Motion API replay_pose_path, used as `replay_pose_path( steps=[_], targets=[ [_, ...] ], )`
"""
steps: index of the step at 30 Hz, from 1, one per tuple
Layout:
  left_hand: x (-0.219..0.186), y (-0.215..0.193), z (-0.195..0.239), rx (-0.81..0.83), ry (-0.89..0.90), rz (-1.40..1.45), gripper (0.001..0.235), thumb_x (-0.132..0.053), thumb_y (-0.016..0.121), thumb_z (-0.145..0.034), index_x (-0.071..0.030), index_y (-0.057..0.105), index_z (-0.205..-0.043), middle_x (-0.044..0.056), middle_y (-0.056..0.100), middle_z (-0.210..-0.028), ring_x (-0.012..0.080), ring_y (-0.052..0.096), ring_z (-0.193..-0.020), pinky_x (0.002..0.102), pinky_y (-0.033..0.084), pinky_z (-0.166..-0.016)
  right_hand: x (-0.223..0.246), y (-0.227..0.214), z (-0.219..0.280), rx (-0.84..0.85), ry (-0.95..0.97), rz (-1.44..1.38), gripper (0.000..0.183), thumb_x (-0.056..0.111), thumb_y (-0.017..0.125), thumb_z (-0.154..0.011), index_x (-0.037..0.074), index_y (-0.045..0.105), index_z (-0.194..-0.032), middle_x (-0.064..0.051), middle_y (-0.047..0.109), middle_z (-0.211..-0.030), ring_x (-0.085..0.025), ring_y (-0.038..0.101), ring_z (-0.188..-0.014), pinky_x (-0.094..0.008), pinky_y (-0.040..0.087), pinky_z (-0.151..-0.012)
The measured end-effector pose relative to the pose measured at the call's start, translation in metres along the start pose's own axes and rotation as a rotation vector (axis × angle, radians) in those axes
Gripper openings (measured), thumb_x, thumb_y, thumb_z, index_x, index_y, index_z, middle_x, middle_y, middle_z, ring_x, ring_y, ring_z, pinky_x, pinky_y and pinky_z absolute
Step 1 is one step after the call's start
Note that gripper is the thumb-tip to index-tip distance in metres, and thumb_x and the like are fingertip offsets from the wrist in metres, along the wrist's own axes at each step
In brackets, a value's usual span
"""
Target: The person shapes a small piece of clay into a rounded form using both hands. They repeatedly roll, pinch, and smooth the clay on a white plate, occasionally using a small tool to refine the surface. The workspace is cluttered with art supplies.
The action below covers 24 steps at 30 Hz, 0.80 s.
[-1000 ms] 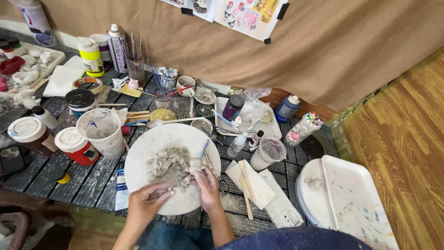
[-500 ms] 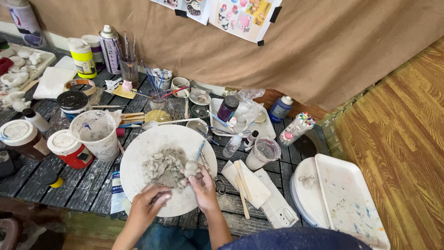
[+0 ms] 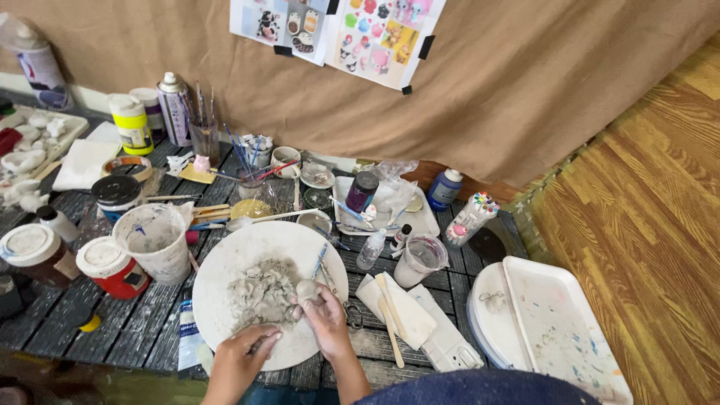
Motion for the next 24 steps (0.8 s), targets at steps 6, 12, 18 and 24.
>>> replay_pose_path(
  steps=[6, 12, 18, 24],
  targets=[
    [-0.001, 0.002, 0.002, -0.107, 0.143, -0.025, 0.035, -0.01, 0.074, -0.081, -0.01, 0.077, -0.116, 0.011, 0.078, -0.094, 0.0208, 0.076, -0.074, 0.034, 0.06, -0.067, -0.012, -0.007, -0.003, 0.012, -0.057, 0.044, 0.044, 0.002, 0.065, -0.097, -0.001, 0.056, -0.14, -0.011, 0.072, -0.118, -0.017, 0.069, -0.103, -0.032, 0.059, -0.085],
    [0.019, 0.011, 0.002, -0.108, 0.117, -0.007, 0.019, -0.012, 0.075, -0.084, -0.012, 0.08, -0.103, 0.007, 0.082, -0.097, 0.0187, 0.081, -0.075, 0.032, 0.064, -0.067, -0.021, -0.014, -0.002, -0.009, -0.063, 0.013, 0.045, 0.001, 0.066, -0.097, -0.001, 0.055, -0.141, -0.01, 0.071, -0.118, -0.016, 0.067, -0.103, -0.031, 0.059, -0.083],
    [-0.006, 0.006, 0.002, -0.224, 0.335, -0.191, 0.023, -0.012, 0.076, -0.078, -0.013, 0.082, -0.1, 0.005, 0.079, -0.112, 0.0228, 0.073, -0.099, 0.037, 0.059, -0.086, -0.019, -0.015, -0.002, 0.017, -0.087, 0.037, 0.045, 0.003, 0.067, -0.095, -0.001, 0.056, -0.139, -0.009, 0.071, -0.117, -0.016, 0.068, -0.106, -0.031, 0.059, -0.085],
    [-0.043, 0.0, -0.002, -0.055, 0.318, -0.229, 0.038, -0.017, 0.081, -0.077, -0.012, 0.076, -0.114, 0.006, 0.074, -0.118, 0.0285, 0.067, -0.109, 0.039, 0.052, -0.097, -0.027, -0.023, -0.002, 0.016, -0.08, 0.06, 0.043, 0.005, 0.069, -0.095, -0.001, 0.06, -0.136, -0.008, 0.071, -0.116, -0.016, 0.068, -0.105, -0.031, 0.057, -0.09]
  ],
)
Point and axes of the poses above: each hand's wrist, its own z-axis away from the middle knuckle, its own y-axis out of the palm, x = y × z, the point moved 4 cm from there along -z, towards the middle knuckle
